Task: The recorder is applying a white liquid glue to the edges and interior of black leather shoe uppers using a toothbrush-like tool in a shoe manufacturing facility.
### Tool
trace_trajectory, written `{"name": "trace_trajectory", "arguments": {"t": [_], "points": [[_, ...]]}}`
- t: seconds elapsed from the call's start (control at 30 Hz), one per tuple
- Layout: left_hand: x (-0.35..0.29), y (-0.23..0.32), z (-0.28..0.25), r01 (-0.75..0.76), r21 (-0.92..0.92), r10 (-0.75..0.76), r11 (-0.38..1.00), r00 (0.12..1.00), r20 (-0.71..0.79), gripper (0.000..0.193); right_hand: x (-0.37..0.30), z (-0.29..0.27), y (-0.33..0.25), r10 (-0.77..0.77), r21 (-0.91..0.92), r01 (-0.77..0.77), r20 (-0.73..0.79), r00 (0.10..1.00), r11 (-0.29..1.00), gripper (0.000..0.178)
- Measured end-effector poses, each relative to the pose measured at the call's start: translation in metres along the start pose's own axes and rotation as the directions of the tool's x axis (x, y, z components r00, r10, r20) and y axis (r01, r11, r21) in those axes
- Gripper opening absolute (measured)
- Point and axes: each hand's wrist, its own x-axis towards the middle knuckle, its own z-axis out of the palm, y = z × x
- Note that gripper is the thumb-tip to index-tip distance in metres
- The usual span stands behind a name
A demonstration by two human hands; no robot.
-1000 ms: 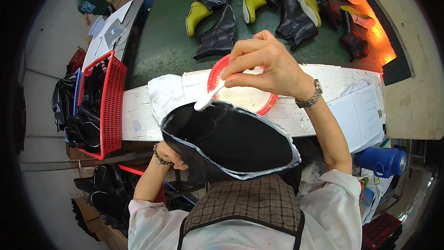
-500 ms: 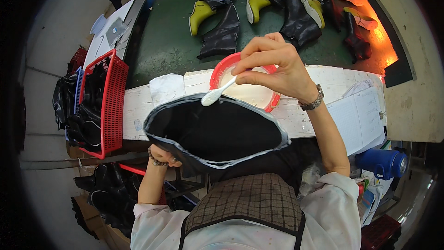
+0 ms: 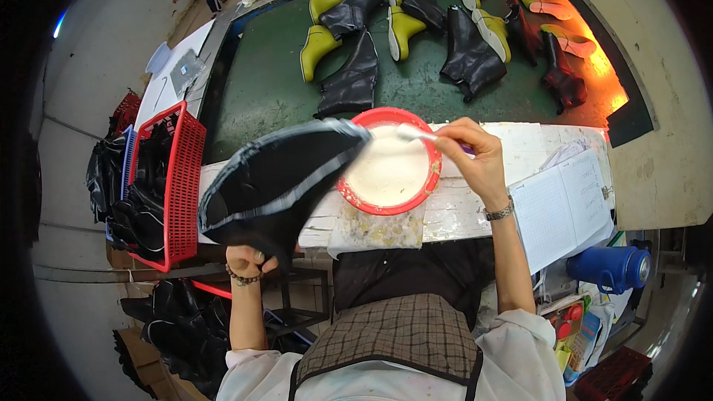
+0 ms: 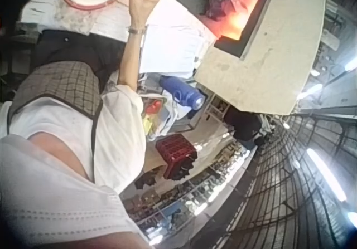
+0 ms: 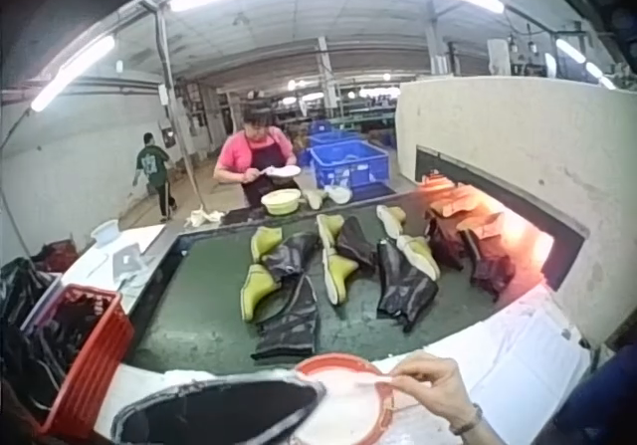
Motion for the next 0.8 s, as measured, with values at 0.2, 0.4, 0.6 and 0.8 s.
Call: {"name": "trace_trajectory", "arguments": {"t": [0.2, 0.4, 0.6, 0.8], "points": [[0.070, 0.038, 0.011, -0.124, 0.546, 0.351, 0.829, 0.875, -0.335, 0.080, -0.029, -0.015, 0.091, 0.072, -0.282, -0.148, -0.264, 0.962, 0.948, 0.024], [0.196, 0.071, -0.061, -0.086, 0.914, 0.613, 0.396, 0.766, -0.194, 0.069, -0.040, -0.006, 0.098, 0.011, -0.340, -0.145, -0.365, 0.931, 0.929, 0.036], [0.244, 0.062, -0.142, 0.225, 0.960, 0.604, -0.164, 0.793, -0.082, 0.073, -0.031, -0.004, 0.107, 0.025, -0.383, -0.162, -0.339, 0.941, 0.909, 0.038], [0.173, -0.010, 0.010, -0.227, 0.974, 0.725, 0.005, 0.672, 0.153, 0.024, -0.041, -0.021, 0.106, 0.014, -0.461, -0.176, -0.334, 0.943, 0.870, 0.036]]}}
